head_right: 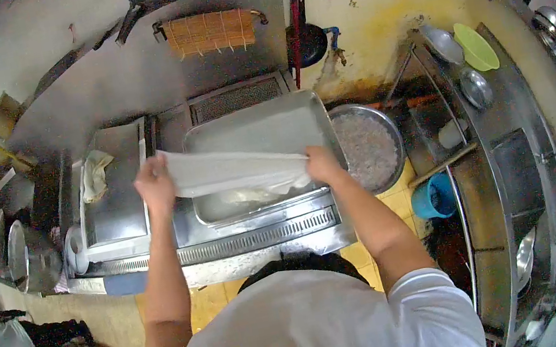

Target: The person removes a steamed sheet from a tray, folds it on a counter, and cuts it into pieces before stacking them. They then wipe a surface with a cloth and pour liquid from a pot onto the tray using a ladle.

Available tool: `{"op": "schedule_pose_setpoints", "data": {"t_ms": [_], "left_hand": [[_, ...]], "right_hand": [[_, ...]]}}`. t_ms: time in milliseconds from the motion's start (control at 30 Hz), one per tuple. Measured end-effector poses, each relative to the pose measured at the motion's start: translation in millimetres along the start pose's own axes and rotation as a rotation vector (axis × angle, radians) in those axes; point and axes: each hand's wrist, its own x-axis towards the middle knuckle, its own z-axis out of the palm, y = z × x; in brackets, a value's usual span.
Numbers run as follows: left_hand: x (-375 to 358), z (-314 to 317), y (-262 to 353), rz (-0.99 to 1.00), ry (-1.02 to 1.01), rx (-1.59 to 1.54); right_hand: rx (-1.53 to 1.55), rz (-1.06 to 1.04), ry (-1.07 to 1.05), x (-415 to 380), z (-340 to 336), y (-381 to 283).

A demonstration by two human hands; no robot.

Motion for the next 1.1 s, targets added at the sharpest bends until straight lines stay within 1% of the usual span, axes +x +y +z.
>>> {"op": "schedule_pose_setpoints", "data": {"t_ms": [33,67,100,167,200,267,300,367,400,467,533,600,633,667,700,733,767,800,833,867,933,967,1000,1033,1067,1100], "left_hand": [[-12,14,-26,0.006,-0.040,0.079],[-29,29,-46,-0.055,-0.186,0.140],[-49,44,-61,-0.119,-0.334,0.199],[-81,71,-69,-0.171,-0.713,0.498],[-98,83,-86,-0.132,-0.770,0.508],[-113,106,-114,-0.039,-0.873,0.524],[-108,109,-108,-0.004,-0.864,0.461],[-92,108,-82,0.053,-0.854,0.337],[-78,102,-49,0.015,-0.804,0.238],[-55,99,5,0.000,-0.633,0.038],[-39,98,50,0.103,-0.427,-0.205],[-24,78,95,0.075,-0.353,-0.143],[-12,61,109,0.114,-0.308,-0.187],[1,43,111,0.154,-0.262,-0.231],[12,32,102,0.092,-0.130,-0.286],[24,13,95,0.160,0.009,-0.312],[35,1,79,0.084,0.041,-0.294],[34,-5,80,0.019,0.054,-0.206],[30,-12,81,-0.047,0.063,-0.116],[24,-10,77,0.001,0.031,-0.152],[10,16,64,0.099,-0.036,-0.232],[1,35,57,0.167,-0.097,-0.184],[-10,47,64,0.149,-0.202,-0.189],[-17,53,79,0.200,-0.222,-0.159],[-22,55,98,0.253,-0.243,-0.129],[-24,55,108,0.307,-0.265,-0.099]], "right_hand": [[-0.082,-0.040,0.022,-9,-4,3],[-0.169,-0.083,0.049,-12,-8,4],[-0.182,-0.119,0.021,-13,-6,2],[-0.203,-0.193,-0.044,-14,8,-11],[-0.210,-0.227,-0.077,-17,13,-15],[-0.303,-0.055,-0.311,-13,11,-19],[-0.350,0.033,-0.426,-8,9,-20],[-0.381,0.040,-0.436,13,3,-24],[-0.398,0.042,-0.441,27,1,-29],[-0.069,-0.061,-0.202,35,-38,-89],[0.637,-0.288,0.000,42,-45,-136],[0.616,-0.185,-0.186,30,-72,-168],[0.606,-0.132,-0.276,26,-79,-175],[0.438,-0.159,-0.179,32,-56,-144],[0.266,-0.191,-0.083,41,-30,-99],[0.283,-0.087,-0.112,38,-30,-65],[0.301,0.020,-0.144,32,-33,-32],[0.161,0.045,-0.136,30,-32,4],[0.024,0.071,-0.129,28,-29,24],[0.006,0.043,-0.160,28,-33,17],[-0.035,-0.009,-0.216,30,-61,-20],[0.216,-0.138,-0.054,29,-58,-47],[0.468,-0.268,0.113,31,-50,-82],[0.604,-0.312,0.097,28,-54,-127],[0.740,-0.357,0.082,25,-59,-160],[0.651,-0.326,0.001,22,-59,-165]]}}
